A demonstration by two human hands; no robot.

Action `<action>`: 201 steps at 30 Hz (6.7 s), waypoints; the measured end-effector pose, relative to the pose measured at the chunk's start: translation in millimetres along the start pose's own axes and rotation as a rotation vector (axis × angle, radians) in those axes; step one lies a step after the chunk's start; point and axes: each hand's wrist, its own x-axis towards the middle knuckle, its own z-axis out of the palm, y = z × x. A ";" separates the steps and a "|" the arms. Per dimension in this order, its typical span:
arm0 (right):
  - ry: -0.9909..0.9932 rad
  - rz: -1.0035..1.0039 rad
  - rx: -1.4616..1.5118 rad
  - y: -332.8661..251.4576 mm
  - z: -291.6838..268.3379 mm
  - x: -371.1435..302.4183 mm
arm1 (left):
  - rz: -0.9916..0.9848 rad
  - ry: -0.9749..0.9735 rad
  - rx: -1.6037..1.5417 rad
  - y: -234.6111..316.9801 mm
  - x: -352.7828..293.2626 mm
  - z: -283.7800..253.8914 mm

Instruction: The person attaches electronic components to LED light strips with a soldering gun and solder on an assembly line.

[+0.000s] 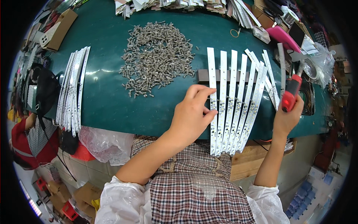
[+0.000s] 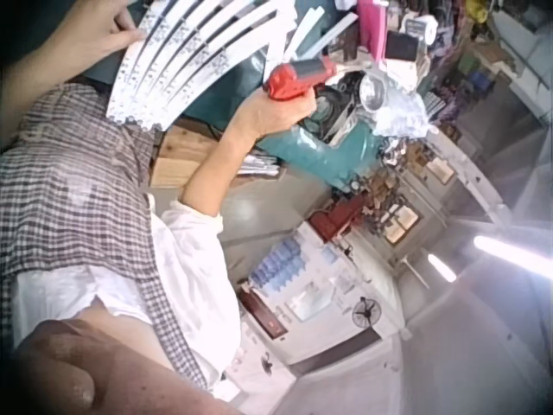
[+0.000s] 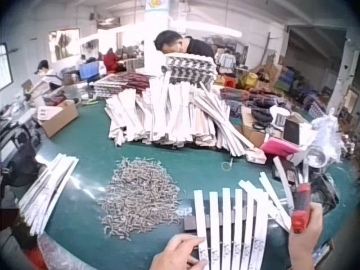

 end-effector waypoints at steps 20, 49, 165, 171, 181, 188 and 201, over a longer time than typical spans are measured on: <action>0.038 0.391 0.736 -72.1 -87.9 -31.0 | 0.144 0.278 0.749 -21.7 25.8 -72.3; -0.112 0.486 0.930 -86.9 -90.8 -43.7 | 0.127 0.191 0.820 -15.0 22.8 -75.2; -0.606 0.423 0.878 -125.0 -69.9 -70.4 | -0.319 -0.106 -0.763 38.8 -13.8 -11.1; -0.606 0.377 0.859 -128.7 -71.2 -66.2 | -0.359 -0.148 -0.801 34.7 -12.1 -13.0; -0.553 0.305 0.877 -127.7 -71.9 -60.9 | -0.389 -0.087 -0.687 27.9 -3.0 -26.7; -0.560 0.396 0.872 -115.4 -96.5 -57.7 | -0.373 -0.045 -0.199 -8.0 11.7 -39.1; -0.703 0.397 0.976 -105.9 -106.5 -79.7 | -0.128 0.088 0.277 -0.3 6.2 -29.3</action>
